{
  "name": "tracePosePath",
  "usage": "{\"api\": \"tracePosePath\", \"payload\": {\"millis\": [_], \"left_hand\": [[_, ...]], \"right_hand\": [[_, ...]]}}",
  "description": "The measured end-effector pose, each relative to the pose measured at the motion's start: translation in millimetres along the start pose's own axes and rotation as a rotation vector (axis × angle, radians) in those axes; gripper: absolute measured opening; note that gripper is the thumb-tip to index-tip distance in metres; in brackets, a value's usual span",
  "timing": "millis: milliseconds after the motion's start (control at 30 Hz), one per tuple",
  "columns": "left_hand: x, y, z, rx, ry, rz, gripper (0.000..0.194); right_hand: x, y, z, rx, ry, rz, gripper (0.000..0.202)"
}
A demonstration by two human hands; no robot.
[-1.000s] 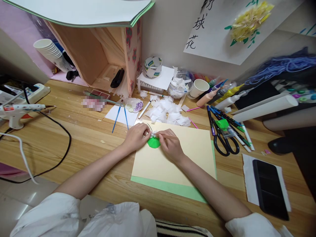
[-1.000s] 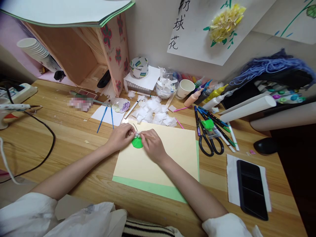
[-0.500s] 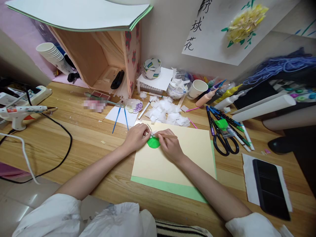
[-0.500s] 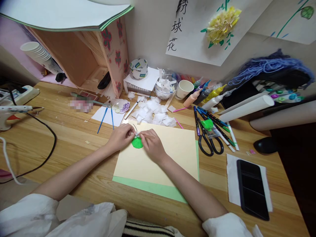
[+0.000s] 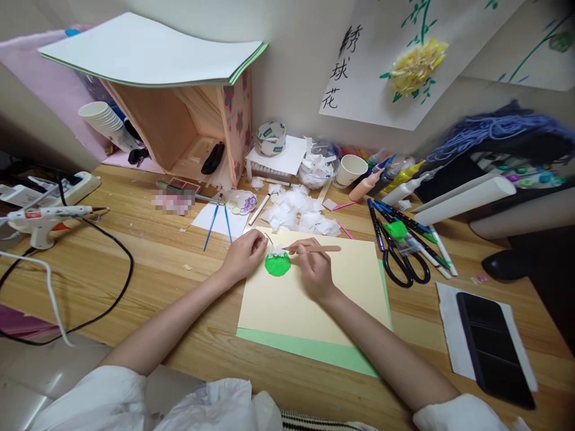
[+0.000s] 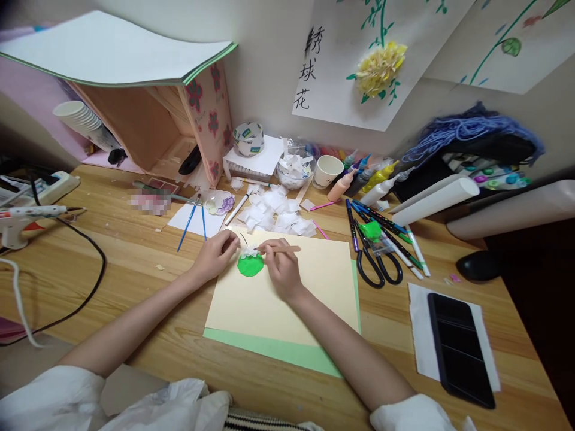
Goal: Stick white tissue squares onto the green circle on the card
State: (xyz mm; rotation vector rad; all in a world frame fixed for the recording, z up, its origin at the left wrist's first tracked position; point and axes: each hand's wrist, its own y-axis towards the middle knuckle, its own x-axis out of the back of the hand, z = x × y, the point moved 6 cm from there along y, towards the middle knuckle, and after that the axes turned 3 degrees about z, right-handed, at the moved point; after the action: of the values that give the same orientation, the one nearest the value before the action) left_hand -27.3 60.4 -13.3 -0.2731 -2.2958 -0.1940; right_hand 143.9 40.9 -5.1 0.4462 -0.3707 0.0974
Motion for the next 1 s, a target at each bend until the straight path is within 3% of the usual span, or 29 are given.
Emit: {"api": "tracePosePath", "payload": {"millis": [100, 167, 333, 500, 733, 833, 1000], "left_hand": [[13.2, 6.9, 2.7, 0.023, -0.020, -0.088, 0.020], [18.7, 16.2, -2.0, -0.025, 0.052, -0.121, 0.016], [8.1, 42.3, -18.3, -0.163, 0.313, -0.095, 0.018], [8.7, 49.7, -19.1, -0.132, 0.343, -0.141, 0.014], [31.1, 21.8, -15.4, 0.022, -0.057, -0.156, 0.014], [23.3, 3.7, -22.7, 0.047, -0.159, -0.090, 0.014], [-5.0, -13.4, -39.6, -0.011, -0.225, 0.102, 0.016]], "right_hand": [[8.6, -1.2, -15.6, -0.166, 0.176, -0.142, 0.025], [9.0, -1.1, -22.0, -0.223, 0.246, -0.170, 0.025], [7.0, -1.4, -25.0, -0.251, 0.292, -0.166, 0.024], [7.9, -1.4, -24.8, -0.258, 0.339, -0.165, 0.023], [8.5, -0.9, -22.8, -0.252, 0.327, -0.119, 0.027], [9.3, -1.0, -22.3, -0.261, 0.300, -0.117, 0.028], [14.9, -3.7, -22.2, -0.236, 0.315, -0.185, 0.029]]}}
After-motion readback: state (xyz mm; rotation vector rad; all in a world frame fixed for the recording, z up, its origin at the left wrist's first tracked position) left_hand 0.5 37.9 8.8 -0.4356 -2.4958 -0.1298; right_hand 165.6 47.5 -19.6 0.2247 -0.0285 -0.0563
